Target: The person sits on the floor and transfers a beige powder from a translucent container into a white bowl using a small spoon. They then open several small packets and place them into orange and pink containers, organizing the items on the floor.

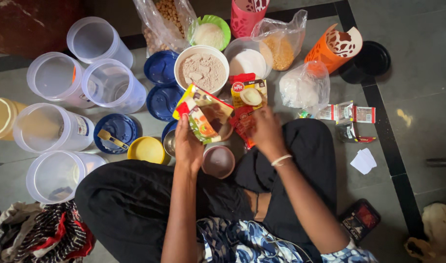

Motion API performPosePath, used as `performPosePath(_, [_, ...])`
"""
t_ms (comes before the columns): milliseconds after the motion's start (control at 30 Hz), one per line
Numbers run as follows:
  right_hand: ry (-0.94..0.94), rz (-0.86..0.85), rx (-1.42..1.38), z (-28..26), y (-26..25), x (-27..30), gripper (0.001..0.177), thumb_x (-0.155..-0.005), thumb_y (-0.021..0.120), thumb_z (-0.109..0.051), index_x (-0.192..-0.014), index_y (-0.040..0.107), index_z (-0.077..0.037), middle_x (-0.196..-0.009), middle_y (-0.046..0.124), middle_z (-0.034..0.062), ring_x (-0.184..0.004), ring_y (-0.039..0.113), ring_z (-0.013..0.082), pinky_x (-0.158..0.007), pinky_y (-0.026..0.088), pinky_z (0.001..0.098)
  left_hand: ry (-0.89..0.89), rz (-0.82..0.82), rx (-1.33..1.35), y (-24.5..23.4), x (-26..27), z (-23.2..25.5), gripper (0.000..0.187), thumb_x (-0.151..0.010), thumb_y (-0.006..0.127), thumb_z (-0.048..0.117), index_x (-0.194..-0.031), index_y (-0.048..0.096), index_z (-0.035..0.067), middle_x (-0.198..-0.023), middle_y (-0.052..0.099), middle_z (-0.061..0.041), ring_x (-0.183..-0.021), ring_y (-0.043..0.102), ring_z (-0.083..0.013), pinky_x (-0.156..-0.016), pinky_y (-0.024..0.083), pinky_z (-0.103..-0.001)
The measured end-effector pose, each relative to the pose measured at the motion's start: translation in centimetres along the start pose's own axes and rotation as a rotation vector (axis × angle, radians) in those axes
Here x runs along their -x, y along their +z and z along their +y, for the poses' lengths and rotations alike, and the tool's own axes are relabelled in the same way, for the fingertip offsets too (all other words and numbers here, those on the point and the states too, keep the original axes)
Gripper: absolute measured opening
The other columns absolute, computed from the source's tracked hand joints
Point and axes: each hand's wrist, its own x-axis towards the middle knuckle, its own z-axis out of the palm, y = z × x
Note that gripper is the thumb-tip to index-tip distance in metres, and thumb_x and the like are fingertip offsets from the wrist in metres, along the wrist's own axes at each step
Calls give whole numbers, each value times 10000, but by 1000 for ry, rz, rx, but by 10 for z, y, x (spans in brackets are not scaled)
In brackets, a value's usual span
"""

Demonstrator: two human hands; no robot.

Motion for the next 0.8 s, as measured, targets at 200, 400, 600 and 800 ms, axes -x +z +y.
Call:
performPosePath(200, [101,-137,162,-24,3,-2,880,-644,920,-166,-1404,477,-140,-1466,346,169,-1203,440,520,-850,447,662,129,134,-21,7,0,6,404,-1063,524,320,-1385,522,76,-1356,644,-89,-1256,630,-243,-1083,501,-455])
performPosePath(400, [49,-91,-288,33,13,-7,748,-615,886,-14,-1265,522,-85,-1205,539,166,-1044,625,309,-825,563,411,138,154,-27,6,-1,5,429,-1051,530,324,-1401,502,79,-1366,631,-84,-1252,622,-241,-1068,504,-452])
performPosePath(600, [103,-414,-834,50,19,-18,339,-867,734,14,-1199,665,5,-949,706,71,-877,666,158,-762,546,314,173,157,-22,4,-2,5,432,-1046,544,320,-1397,511,71,-1358,639,-87,-1243,634,-237,-1066,507,-442])
performPosePath(800, [130,-341,-1876,27,-30,-22,82,-919,601,-168,-900,596,-89,-832,589,17,-795,574,144,-746,482,312,175,182,-35,3,-1,5,417,-1045,564,312,-1382,542,66,-1331,652,-87,-1224,639,-237,-1055,508,-440])
